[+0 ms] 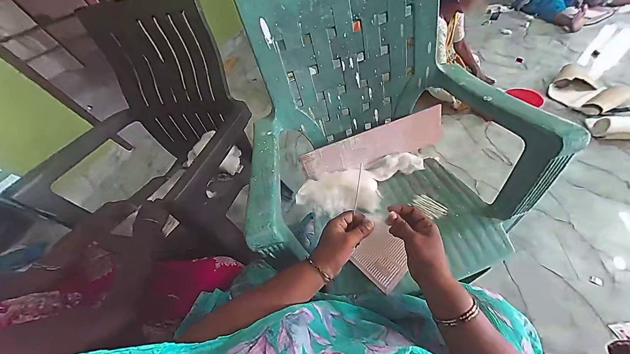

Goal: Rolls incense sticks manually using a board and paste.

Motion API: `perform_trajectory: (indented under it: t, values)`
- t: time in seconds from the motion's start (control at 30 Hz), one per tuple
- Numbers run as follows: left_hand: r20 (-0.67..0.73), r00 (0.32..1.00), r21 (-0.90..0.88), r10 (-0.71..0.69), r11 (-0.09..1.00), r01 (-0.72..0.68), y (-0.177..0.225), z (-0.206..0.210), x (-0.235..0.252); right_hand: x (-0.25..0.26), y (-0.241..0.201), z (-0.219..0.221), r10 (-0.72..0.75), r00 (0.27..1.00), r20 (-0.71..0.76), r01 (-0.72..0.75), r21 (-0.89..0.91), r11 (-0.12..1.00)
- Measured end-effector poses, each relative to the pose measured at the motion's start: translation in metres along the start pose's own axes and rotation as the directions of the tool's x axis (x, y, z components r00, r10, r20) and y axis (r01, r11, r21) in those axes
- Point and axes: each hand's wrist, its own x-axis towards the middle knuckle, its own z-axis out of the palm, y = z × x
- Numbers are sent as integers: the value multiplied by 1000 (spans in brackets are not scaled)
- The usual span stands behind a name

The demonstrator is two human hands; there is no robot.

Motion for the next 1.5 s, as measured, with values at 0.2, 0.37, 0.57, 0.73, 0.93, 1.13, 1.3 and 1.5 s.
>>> perform_trajectory:
  t: [0.2, 0.37, 0.57, 0.73, 0.93, 1.13, 1.3, 1.5]
  values:
    - [-64, 998, -9, -6, 1000, 5, -1, 17, 19, 6, -1, 0, 101, 993, 63, -108, 122, 987]
    - [-106, 994, 39, -11, 999, 15, -5, 24, 34, 18, 3, -8, 86, 992, -95, -74, 122, 990]
    - [-345, 938, 204, -39, 972, 116, -18, 26, 83, 42, 10, -26, 163, 964, -211, -110, 240, 964]
    - [-486, 863, 309, -136, 897, 315, -37, 24, 108, 50, 19, -29, 168, 969, -183, -136, 179, 974]
    - [-380, 925, 294, -12, 947, 133, -31, 32, 79, 49, 20, -34, 194, 969, -150, -178, 115, 977]
    - [-86, 996, 75, 27, 997, -21, -19, 41, 43, 33, 19, -21, 196, 981, 1, -190, 234, 953]
    - [-90, 996, 106, 4, 994, 5, -9, 38, 27, 24, 15, -20, 231, 973, 8, -220, 343, 913]
    - [-91, 995, 118, -48, 991, 59, 1, 32, 10, 18, 14, -26, 116, 982, 151, -158, 304, 939]
